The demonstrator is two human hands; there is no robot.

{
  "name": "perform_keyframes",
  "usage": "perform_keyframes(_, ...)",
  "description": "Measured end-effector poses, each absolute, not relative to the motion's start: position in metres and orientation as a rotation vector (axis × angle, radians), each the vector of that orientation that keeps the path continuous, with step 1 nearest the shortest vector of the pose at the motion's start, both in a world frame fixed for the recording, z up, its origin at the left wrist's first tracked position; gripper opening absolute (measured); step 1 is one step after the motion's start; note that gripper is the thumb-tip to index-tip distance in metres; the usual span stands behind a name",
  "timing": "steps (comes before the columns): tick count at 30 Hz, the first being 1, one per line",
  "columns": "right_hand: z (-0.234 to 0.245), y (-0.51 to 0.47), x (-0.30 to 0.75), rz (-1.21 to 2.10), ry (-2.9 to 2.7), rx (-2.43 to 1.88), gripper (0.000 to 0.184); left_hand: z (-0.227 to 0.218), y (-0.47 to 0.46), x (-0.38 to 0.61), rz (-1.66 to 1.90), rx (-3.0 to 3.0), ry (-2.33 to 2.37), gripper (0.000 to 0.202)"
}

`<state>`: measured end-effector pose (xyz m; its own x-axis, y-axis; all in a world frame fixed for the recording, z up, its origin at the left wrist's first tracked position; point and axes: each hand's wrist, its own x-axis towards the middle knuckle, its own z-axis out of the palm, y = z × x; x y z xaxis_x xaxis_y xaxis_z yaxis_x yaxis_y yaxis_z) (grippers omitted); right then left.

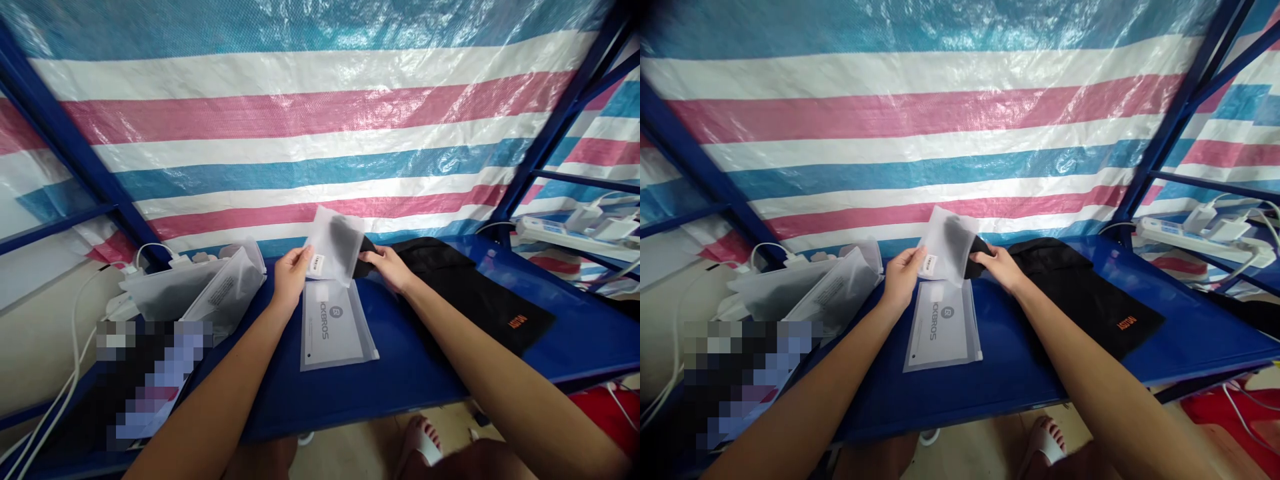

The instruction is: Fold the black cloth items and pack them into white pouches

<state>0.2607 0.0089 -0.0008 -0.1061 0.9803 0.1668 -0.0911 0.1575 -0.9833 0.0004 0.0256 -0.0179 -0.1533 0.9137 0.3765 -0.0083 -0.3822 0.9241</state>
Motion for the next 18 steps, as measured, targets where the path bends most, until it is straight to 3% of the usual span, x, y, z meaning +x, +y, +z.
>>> perform_keyframes(8,0.009,0.009,0.275,1.271,-1.003,-0.905,0.036,-0.03,0.048,-0.023,1.895,1.269,1.137,0.047)
perform_keyframes(12,0.014,-0.004,0.264,1.496,-0.992,-0.64,0.042,-0.024,0.034,-0.007,1.733,1.244,0.976,0.056)
perform_keyframes(18,0.002,-0.003,0.258,1.714,-0.926,-0.615,0.027,-0.013,0.012,0.014,1.439,1.166,0.688,0.075)
